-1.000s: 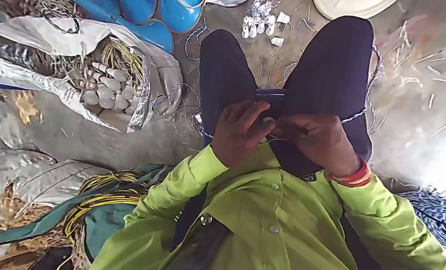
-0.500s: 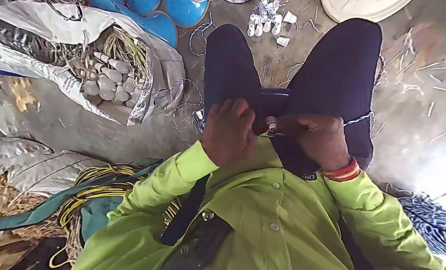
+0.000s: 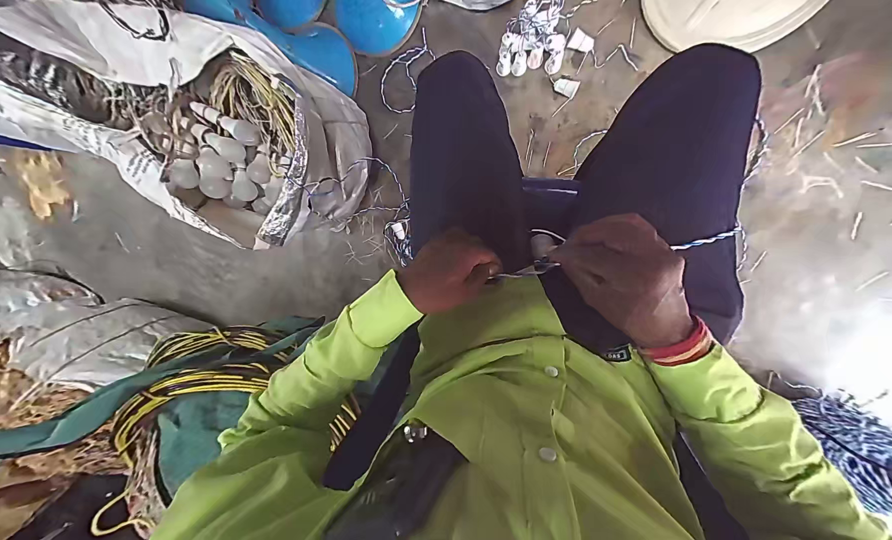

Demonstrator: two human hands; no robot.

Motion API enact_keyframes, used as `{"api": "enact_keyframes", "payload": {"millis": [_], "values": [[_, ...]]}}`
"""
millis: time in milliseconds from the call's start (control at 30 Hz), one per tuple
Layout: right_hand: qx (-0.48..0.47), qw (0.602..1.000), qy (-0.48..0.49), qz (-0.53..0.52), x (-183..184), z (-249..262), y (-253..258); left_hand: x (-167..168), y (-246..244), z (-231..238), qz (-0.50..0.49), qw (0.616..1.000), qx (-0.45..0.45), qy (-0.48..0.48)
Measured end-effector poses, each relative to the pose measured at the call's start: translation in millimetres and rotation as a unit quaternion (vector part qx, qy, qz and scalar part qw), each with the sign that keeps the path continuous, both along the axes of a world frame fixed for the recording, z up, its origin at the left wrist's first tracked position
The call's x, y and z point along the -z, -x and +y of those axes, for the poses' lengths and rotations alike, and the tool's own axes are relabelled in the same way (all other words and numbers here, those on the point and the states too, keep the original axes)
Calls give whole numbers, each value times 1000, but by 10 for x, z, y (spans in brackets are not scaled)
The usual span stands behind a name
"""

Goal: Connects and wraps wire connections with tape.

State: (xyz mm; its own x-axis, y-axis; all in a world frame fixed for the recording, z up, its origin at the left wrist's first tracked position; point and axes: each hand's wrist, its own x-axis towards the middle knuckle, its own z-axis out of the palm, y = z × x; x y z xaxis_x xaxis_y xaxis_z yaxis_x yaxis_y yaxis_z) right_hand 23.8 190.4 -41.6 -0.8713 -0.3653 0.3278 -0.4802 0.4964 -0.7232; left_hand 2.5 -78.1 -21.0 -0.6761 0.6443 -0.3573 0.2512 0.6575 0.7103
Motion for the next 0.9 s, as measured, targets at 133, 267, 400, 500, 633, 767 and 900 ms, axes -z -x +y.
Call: {"api": "enact_keyframes", "payload": {"millis": [133,267,400,500,633,767,900], "values": [[-27,998,-43,37,78,-19,-22,17,97,-48,-39,998,38,-32],[-17,999,-49,0,43,-36,-30,64,119,-77,-66,996,49,-40],[-12,998,-31,-44,4,-52,-20,83,149,-124,-104,991,44,-76],[-8,998,-37,-46,11,-55,-16,63,163,-161,-141,984,33,-105],[-26,997,-13,-67,-21,-68,-12,11,167,-147,-173,978,7,-112],[-72,992,21,-97,-90,-74,-8,-6,148,-131,-184,971,-32,-150],[-68,993,11,-91,-102,-76,-33,-8,98,-98,-175,970,-59,-160]]}}
